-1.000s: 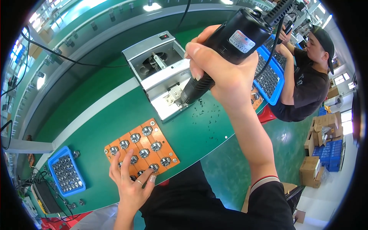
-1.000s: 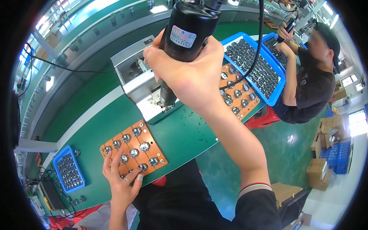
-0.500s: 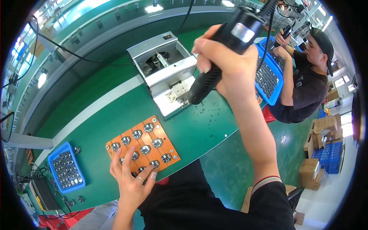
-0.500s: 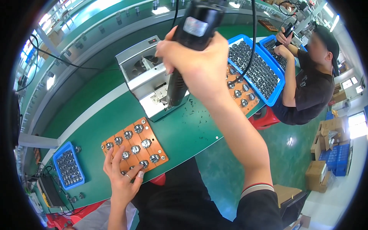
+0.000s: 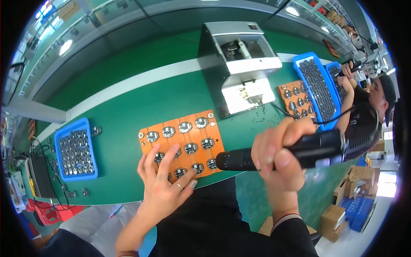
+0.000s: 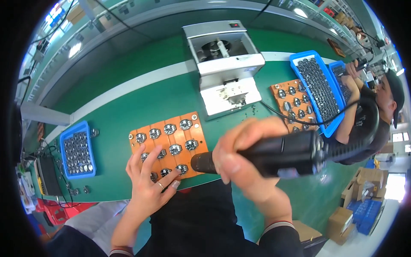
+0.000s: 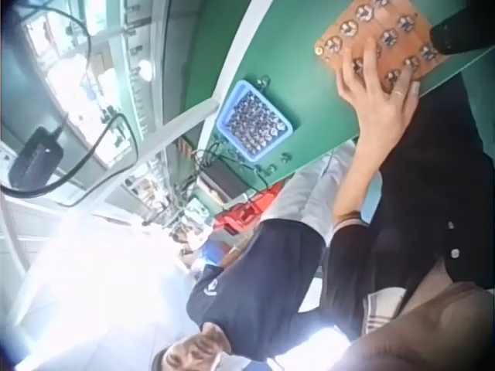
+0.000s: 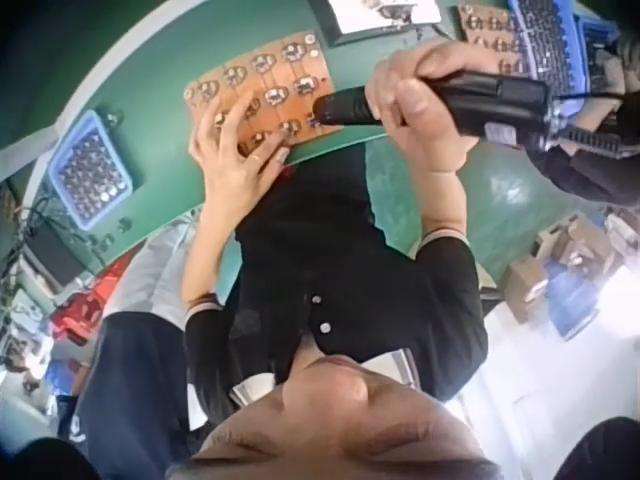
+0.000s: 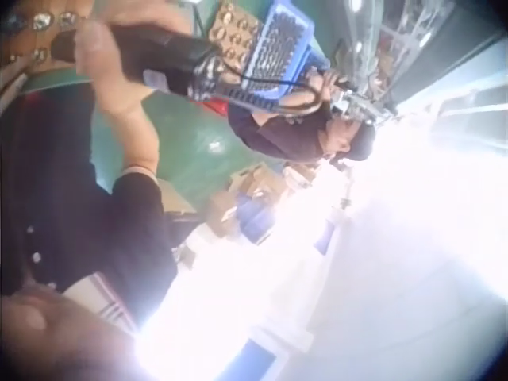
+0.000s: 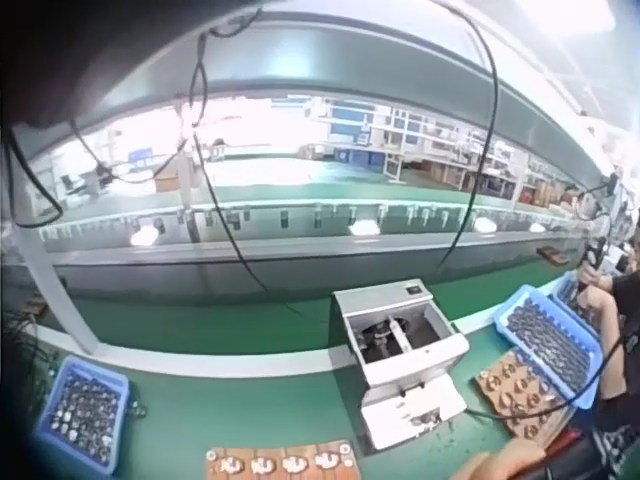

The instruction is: The person assembles electronic components onto a circuit board using an electric screwdriver.

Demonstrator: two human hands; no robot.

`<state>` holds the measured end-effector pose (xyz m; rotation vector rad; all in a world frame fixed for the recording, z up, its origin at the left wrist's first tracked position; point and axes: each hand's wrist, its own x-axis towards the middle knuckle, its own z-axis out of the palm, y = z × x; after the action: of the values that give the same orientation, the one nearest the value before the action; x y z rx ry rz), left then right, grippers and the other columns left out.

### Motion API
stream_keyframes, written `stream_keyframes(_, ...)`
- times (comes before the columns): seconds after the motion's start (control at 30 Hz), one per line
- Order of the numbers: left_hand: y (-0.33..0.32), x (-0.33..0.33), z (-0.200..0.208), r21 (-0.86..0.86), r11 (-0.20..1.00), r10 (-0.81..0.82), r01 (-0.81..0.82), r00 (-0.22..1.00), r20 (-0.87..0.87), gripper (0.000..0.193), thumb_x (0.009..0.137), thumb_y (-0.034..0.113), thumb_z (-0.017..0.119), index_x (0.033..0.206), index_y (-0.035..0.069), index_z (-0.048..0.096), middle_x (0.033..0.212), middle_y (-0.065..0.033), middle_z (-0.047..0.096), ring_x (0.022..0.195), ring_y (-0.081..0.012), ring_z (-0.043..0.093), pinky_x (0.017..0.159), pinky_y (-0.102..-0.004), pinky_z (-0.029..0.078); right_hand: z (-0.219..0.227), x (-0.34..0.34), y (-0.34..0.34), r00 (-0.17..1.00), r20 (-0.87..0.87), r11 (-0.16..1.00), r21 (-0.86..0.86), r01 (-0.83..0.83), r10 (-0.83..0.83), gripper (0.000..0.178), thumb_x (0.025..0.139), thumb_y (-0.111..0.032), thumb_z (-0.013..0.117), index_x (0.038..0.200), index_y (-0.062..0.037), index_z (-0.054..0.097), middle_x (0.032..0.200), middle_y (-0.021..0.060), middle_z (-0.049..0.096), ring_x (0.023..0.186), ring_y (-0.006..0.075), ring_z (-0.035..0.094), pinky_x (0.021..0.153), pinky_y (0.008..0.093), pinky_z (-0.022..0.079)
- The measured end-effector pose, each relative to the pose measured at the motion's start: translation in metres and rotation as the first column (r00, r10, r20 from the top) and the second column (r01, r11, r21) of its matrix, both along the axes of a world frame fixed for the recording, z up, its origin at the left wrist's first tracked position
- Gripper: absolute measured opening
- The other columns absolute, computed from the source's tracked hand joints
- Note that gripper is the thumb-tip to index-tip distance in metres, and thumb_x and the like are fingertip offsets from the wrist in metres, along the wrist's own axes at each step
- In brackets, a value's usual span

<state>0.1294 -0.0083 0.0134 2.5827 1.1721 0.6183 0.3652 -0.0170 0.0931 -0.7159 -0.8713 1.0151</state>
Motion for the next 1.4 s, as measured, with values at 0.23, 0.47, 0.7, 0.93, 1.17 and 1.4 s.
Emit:
stream_keyframes(0.23, 0.002, -0.002, -0.003, -0.010, 1.000, 0.001, 0.000, 0.998, 0.056, 0.024, 0.068, 0.023, 0.081, 0.092, 0.017, 0.080, 0.146, -0.0124, 0.046, 0.137, -0.0436, 0.033, 0.107, -0.0592, 0.026, -0.007, -0.026, -0.016, 0.999, 0.024, 0.996, -0.077, -0.043, 0.045, 0.033, 0.082, 0.006, 0.071, 0.098, -0.0091, 0.047, 0.079, 0.0097, 0.056, 0.063, 0.0186, 0.057, 0.059, 0.0345, 0.049)
stream_keyframes(0.47, -0.001, -0.006, -0.005, -0.021, 1.000, 0.023, -0.021, 0.995, 0.094, 0.023, 0.069, 0.024, 0.081, 0.091, 0.017, 0.080, 0.147, -0.0121, 0.045, 0.137, -0.0436, 0.032, 0.106, -0.0603, 0.026, -0.007, -0.034, -0.016, 0.994, 0.097, 0.996, -0.081, -0.044, 0.052, 0.032, 0.082, 0.006, 0.071, 0.099, -0.0088, 0.048, 0.080, 0.0092, 0.057, 0.065, 0.0184, 0.058, 0.060, 0.0341, 0.050)
stream_keyframes(0.7, -0.002, -0.007, -0.008, -0.034, 0.999, 0.023, -0.019, 0.994, 0.109, 0.022, 0.070, 0.025, 0.081, 0.092, 0.018, 0.080, 0.148, -0.0124, 0.043, 0.138, -0.0437, 0.031, 0.106, -0.0607, 0.026, -0.013, -0.042, -0.017, 0.984, 0.165, 0.995, -0.071, -0.064, 0.075, 0.031, 0.083, 0.007, 0.069, 0.100, -0.0082, 0.048, 0.081, 0.0092, 0.059, 0.068, 0.0183, 0.060, 0.062, 0.0337, 0.051)
stream_keyframes(0.93, 0.000, -0.011, -0.008, -0.028, 1.000, -0.008, 0.011, 0.993, 0.116, 0.018, 0.075, 0.026, 0.079, 0.090, 0.017, 0.077, 0.150, -0.0125, 0.039, 0.139, -0.0451, 0.028, 0.101, -0.0658, 0.028, -0.010, -0.048, -0.011, 0.925, 0.365, 0.993, -0.100, -0.070, 0.102, 0.031, 0.080, 0.009, 0.072, 0.097, -0.0074, 0.051, 0.082, 0.0099, 0.063, 0.073, 0.0183, 0.063, 0.068, 0.0306, 0.052)
stream_keyframes(1.17, 0.006, -0.015, -0.005, -0.061, 0.997, -0.032, 0.040, 0.991, 0.128, 0.024, 0.070, 0.025, 0.081, 0.093, 0.016, 0.079, 0.150, -0.0113, 0.040, 0.137, -0.0425, 0.031, 0.105, -0.0612, 0.026, -0.006, -0.061, -0.007, 0.898, 0.432, 0.992, -0.126, -0.030, 0.082, 0.032, 0.087, -0.008, 0.073, 0.097, -0.0111, 0.043, 0.075, 0.0051, 0.054, 0.056, 0.0133, 0.052, 0.058, 0.0288, 0.047)
stream_keyframes(1.4, 0.005, -0.015, -0.008, -0.023, 0.999, -0.030, 0.034, 0.989, 0.143, 0.016, 0.076, 0.026, 0.080, 0.088, 0.016, 0.079, 0.146, -0.0116, 0.041, 0.136, -0.0422, 0.031, 0.103, -0.0648, 0.025, 0.004, -0.060, 0.001, 0.878, 0.370, 0.952, -0.146, -0.269, 0.305, 0.033, 0.079, 0.009, 0.074, 0.102, -0.0043, 0.054, 0.087, 0.0148, 0.067, 0.076, 0.0207, 0.068, 0.070, 0.0324, 0.056)
